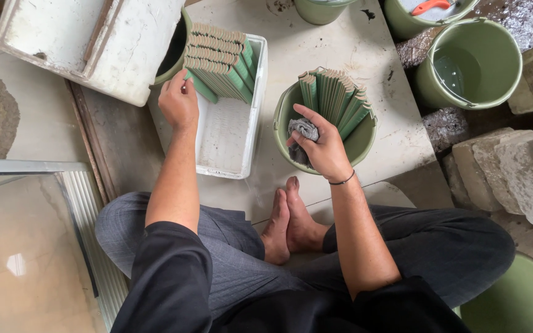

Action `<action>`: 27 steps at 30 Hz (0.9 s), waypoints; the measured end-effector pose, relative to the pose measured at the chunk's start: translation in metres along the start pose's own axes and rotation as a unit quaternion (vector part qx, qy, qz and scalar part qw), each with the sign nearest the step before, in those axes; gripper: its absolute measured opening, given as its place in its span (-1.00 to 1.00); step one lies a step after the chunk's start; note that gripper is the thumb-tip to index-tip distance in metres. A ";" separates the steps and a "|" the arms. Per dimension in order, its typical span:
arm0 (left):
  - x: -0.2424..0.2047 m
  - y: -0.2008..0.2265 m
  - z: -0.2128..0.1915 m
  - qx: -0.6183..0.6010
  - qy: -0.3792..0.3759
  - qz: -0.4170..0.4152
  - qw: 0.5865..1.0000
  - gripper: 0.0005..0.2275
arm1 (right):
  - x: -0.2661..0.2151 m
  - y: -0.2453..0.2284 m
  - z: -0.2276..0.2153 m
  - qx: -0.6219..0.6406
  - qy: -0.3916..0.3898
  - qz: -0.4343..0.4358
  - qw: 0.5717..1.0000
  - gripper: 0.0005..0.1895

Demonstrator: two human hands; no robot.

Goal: The person sits cross-legged on the floor and repeatedly wipes individual light-colored wooden sticks with a gray cloth. They pick up each stick from a green bucket, wipe it, and place it into a white container. The process is repetitive and continues throughout the video.

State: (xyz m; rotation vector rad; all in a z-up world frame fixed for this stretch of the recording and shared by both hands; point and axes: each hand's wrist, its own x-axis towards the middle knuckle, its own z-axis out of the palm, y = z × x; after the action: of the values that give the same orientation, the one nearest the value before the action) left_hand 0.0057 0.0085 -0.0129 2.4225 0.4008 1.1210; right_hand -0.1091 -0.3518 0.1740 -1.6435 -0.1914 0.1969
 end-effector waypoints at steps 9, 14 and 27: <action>0.000 0.022 -0.003 -0.076 0.039 -0.044 0.995 -0.72 | 0.003 0.012 0.000 0.008 -0.001 0.002 1.000 -0.44; -0.004 0.021 0.001 -0.087 0.047 -0.051 0.994 -0.73 | 0.004 0.015 -0.001 0.015 -0.001 0.006 1.000 -0.44; 0.007 0.005 0.009 -0.072 -0.004 -0.087 0.994 -0.70 | 0.002 0.007 -0.002 0.014 0.000 0.006 1.000 -0.44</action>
State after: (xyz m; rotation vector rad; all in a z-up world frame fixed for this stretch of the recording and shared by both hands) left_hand 0.0173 0.0043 -0.0109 2.2196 0.5013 1.0274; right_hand -0.1064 -0.3540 0.1666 -1.6168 -0.1787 0.2084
